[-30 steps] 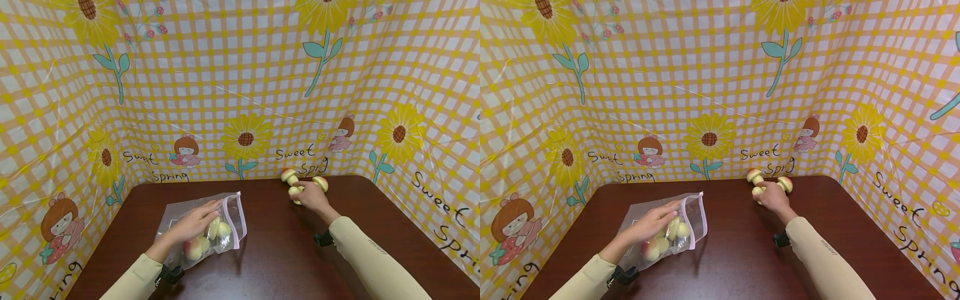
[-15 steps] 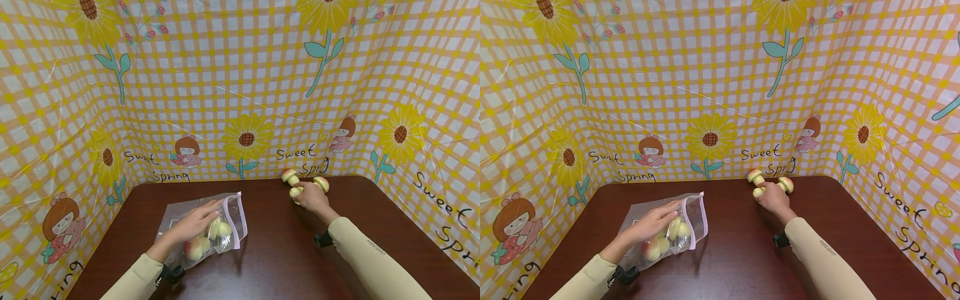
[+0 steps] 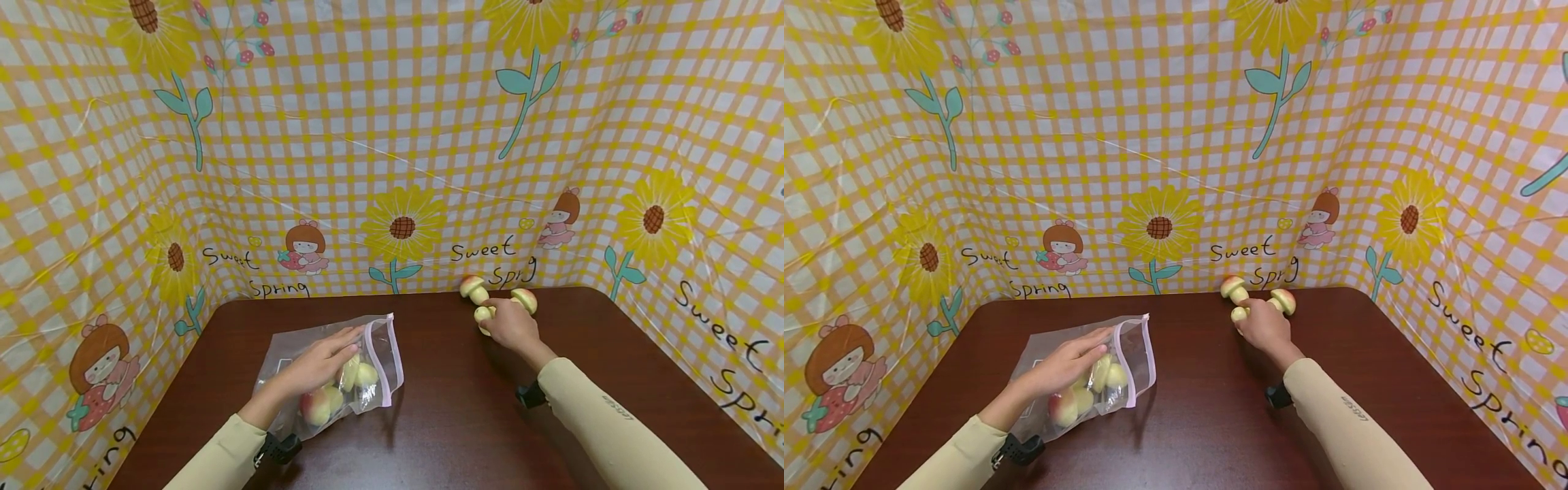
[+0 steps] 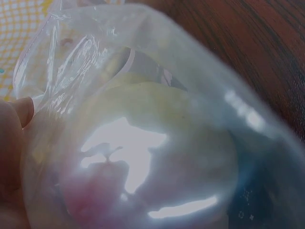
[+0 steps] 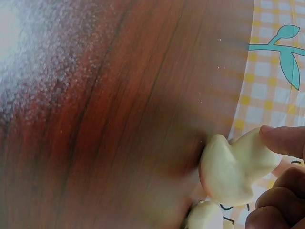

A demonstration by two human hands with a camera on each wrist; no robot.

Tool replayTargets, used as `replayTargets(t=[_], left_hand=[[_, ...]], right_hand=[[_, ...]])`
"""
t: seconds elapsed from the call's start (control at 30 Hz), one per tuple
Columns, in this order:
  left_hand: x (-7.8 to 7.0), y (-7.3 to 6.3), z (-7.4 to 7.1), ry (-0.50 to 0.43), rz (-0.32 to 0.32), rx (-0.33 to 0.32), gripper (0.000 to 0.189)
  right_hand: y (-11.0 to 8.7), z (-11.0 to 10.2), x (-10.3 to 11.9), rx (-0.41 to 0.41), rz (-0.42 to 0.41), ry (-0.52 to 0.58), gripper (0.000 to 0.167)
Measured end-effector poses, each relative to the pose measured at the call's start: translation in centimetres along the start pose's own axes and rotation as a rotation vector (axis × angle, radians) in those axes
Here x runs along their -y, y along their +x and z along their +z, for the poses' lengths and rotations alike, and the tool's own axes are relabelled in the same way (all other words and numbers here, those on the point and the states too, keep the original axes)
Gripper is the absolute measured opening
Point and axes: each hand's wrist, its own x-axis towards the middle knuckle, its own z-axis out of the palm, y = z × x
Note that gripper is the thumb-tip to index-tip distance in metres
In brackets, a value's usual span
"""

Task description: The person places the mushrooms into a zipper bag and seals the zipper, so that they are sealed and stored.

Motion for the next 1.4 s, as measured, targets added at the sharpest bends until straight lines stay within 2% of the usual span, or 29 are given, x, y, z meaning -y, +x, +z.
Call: replayTargets(t=[0.2, 0.73, 0.97, 1.2, 1.4], left_hand=[[0.0, 0.0, 0.0, 0.005, -0.012, 0.005, 0.049], [-0.4, 0.0, -0.4, -0.009, 0.012, 0.009, 0.05], [-0.3, -0.1, -0.4, -0.017, 0.014, 0.009, 0.05], [-0.3, 0.0, -0.5, 0.003, 0.018, 0.009, 0.05], [-0.6, -0.2, -0.7, -0.007, 0.023, 0.006, 0.051]], right_hand=[[0.0, -0.2, -0.1, 0.01, -0.019, 0.023, 0.05], [-0.2, -0.3, -0.3, 0.027, -0.087, 0.1, 0.051], [-0.6, -0.5, 0.6, 0.021, -0.125, 0.14, 0.046], [-1.1, -0.5, 1.6, 0.02, -0.155, 0.213, 0.029], [-1.3, -0.3, 2.5, 0.023, -0.165, 0.24, 0.033]])
